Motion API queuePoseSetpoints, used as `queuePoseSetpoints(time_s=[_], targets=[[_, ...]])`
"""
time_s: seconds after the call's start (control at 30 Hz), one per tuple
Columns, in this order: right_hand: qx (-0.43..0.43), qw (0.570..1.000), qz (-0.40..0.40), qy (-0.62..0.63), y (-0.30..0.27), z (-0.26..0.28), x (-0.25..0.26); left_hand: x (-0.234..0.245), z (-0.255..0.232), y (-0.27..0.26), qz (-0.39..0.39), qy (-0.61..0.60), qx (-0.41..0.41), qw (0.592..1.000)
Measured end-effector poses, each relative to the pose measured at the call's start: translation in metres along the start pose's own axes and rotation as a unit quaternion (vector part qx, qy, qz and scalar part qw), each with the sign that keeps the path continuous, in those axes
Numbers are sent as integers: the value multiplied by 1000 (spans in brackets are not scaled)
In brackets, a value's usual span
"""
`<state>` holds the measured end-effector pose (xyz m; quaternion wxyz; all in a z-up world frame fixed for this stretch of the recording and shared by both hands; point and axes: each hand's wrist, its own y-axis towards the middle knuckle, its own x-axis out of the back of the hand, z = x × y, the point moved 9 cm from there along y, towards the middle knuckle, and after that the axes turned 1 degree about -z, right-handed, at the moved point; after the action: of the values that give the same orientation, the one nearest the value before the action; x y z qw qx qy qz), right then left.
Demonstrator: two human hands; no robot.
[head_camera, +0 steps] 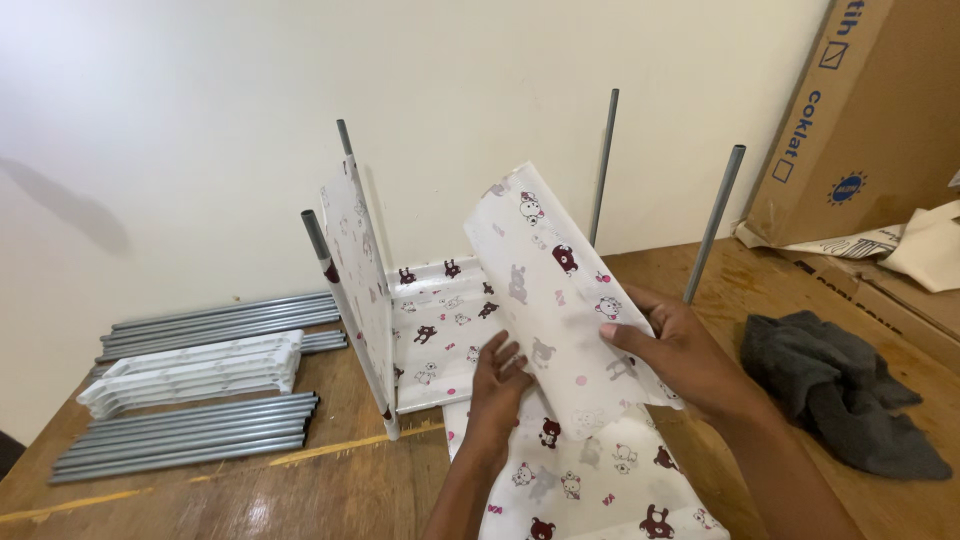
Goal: The person assembles a small fabric-covered frame by inserting metal rods into white plastic connectors and threading the fabric through the frame. The person then adds vertical support rods and secures the fabric to the frame.
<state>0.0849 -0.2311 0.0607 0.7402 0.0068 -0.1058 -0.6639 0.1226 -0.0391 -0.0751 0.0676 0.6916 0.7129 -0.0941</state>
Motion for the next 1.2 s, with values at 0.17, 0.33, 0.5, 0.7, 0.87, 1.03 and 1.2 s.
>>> queuePoseSetpoints(time_s=[0.17,0.33,0.5,0.7,0.87,1.03,1.2], targets=[[10,998,-43,34,5,3,27,-21,15,-7,120,-19,96,988],[21,994,-66,81,8,3,52,-18,28,-3,130,-81,132,979],[-6,989,-73,126,6,0,66,-9,72,30,102,-61,175,977],[-19,987,-128,96,4,1,87,-8,90,56,121,-81,155,977],[-6,991,-91,-98,0,10,116,8,2,58,-29,-12,-27,999],[21,981,-178,-69,-14,33,142,-30,-124,63,-45,71,-121,989],[19,954,-279,-105,0,97,178,-109,-243,107,4,158,-287,945]])
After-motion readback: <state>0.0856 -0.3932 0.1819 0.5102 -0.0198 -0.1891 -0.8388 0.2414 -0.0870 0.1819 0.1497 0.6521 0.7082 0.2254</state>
